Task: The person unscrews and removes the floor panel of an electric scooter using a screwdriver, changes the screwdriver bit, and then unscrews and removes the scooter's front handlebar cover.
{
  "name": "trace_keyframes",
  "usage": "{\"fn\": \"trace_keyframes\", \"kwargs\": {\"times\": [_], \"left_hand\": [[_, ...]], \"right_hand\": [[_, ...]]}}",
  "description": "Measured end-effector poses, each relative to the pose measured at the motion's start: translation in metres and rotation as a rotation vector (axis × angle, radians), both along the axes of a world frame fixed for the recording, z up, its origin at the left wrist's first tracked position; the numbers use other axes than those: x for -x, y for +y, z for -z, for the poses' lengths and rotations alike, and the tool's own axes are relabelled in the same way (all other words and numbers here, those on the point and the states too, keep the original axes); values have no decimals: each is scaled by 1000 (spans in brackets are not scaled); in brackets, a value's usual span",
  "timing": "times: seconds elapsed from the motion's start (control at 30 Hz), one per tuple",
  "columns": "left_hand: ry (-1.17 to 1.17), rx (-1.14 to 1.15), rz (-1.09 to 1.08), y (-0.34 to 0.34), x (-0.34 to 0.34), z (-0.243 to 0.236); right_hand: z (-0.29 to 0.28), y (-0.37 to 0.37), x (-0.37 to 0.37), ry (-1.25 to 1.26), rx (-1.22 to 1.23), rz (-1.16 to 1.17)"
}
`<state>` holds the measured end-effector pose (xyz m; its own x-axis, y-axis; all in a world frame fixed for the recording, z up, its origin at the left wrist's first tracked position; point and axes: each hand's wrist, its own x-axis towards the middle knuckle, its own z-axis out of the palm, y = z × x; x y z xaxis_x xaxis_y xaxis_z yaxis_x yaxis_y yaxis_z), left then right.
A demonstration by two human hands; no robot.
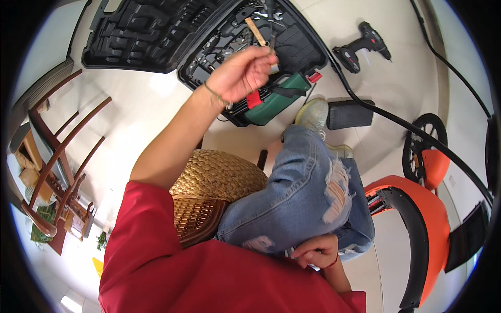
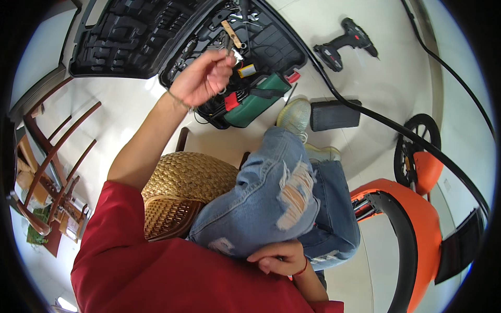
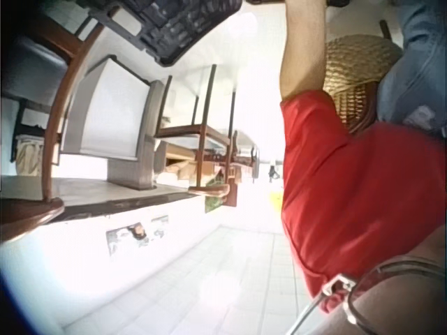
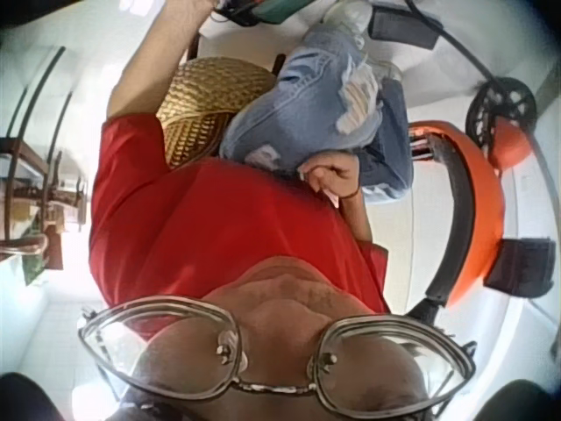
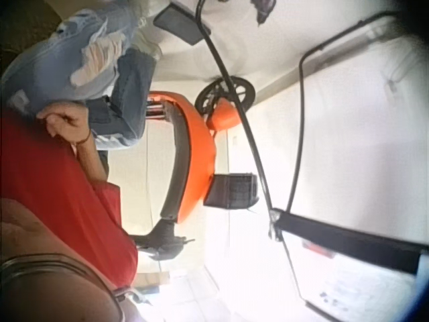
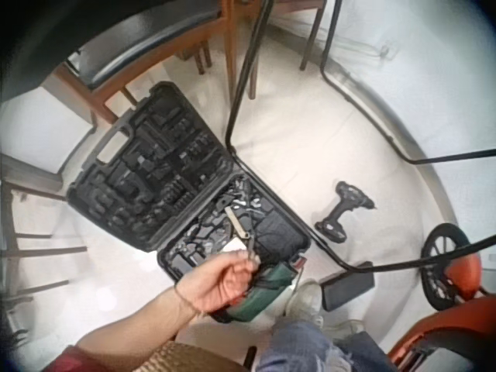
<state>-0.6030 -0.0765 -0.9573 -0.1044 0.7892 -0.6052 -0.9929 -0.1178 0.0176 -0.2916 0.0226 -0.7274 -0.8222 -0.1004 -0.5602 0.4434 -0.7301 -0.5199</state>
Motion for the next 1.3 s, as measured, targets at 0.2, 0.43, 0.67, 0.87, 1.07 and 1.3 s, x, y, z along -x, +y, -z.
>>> {"fn": "trace_keyframes", "kwargs": {"times": [0.2, 0.43, 0.67, 0.87, 1.07, 1.3], "left_hand": [[59, -87, 171, 16, -32, -123], [193, -236, 314, 13, -59, -189], [283, -327, 497, 22, -102, -252], [615, -519, 634, 26, -181, -298], [845, -707, 515, 23, -241, -341], [745, -751, 486, 20, -290, -372]], "right_hand": [[-1, -7, 2, -113, -40, 27], [-32, -37, 7, -218, -487, 72], [-76, -22, -13, -192, -850, 560], [-133, -9, -50, -226, -1073, 704], [-164, -31, -113, -127, -1058, 895], [-174, -51, -162, 12, -960, 976]]}}
